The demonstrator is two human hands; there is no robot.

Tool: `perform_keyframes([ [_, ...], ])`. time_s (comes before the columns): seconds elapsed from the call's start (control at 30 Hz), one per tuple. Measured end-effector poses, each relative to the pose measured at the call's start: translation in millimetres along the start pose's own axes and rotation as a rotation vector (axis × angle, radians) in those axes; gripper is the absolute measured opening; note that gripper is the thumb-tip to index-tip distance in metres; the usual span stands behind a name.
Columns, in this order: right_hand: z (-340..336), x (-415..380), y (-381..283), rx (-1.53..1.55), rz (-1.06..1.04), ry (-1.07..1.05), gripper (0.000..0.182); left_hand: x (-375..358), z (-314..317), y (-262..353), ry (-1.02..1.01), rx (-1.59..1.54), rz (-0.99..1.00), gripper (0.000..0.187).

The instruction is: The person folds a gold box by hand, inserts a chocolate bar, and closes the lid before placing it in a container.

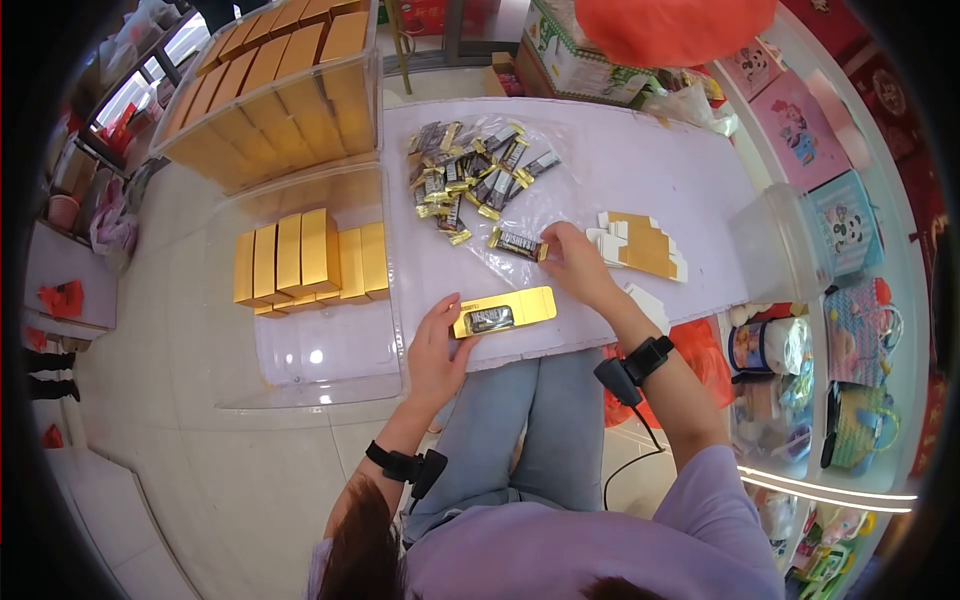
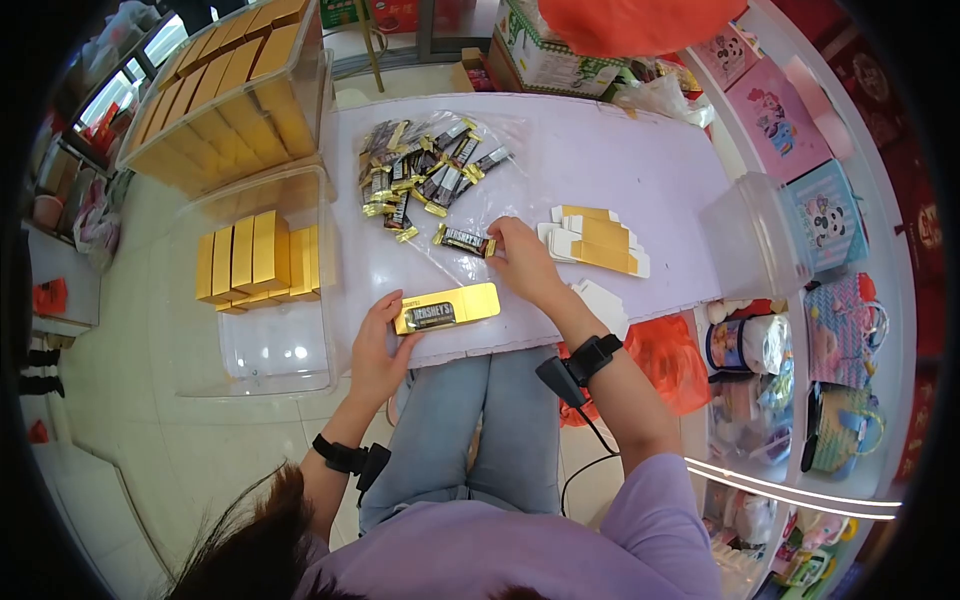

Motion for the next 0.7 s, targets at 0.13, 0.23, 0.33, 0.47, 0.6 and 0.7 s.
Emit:
perform_keyframes([
  [0.13, 20, -14, 8, 0.300, 0.138, 0.137, 0.024, 0, -1, 1, 0.001, 0.012, 0.022, 0.048],
  [0.23, 19, -28, 3, 0.404, 0.164, 0.302, 0.019, 0, -1, 0, 0.001, 0.031, 0.023, 0.048],
  [0.33, 8, -55, -8, 0.859, 0.440, 0.484, 0.017, 0, -1, -1, -0.002, 0.024, 0.035, 0.048],
  [0.47, 1, -92, -9, 0.817, 0.488, 0.456, 0.018, 0, -1, -1, -0.001, 0.040, 0.028, 0.047],
  [0.6, 2, -103, -14, 0.855, 0.464, 0.311, 0.026, -1, -1, -1, -0.017, 0.025, 0.003, 0.048],
  [0.7, 6, -96, -19, 0.966, 0.427, 0.324, 0.025, -1, -2, -1, -0.023, 0.010, 0.002, 0.049],
])
Point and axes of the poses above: each hand's wrist, its own x-axis towards the middle knuckle, its own z-axis out of the palm, y = z × x, the point moved 1 cm from there along x, towards the middle knuckle, and after that the axes turned 15 degrees about -z, right-handed, at the moved point
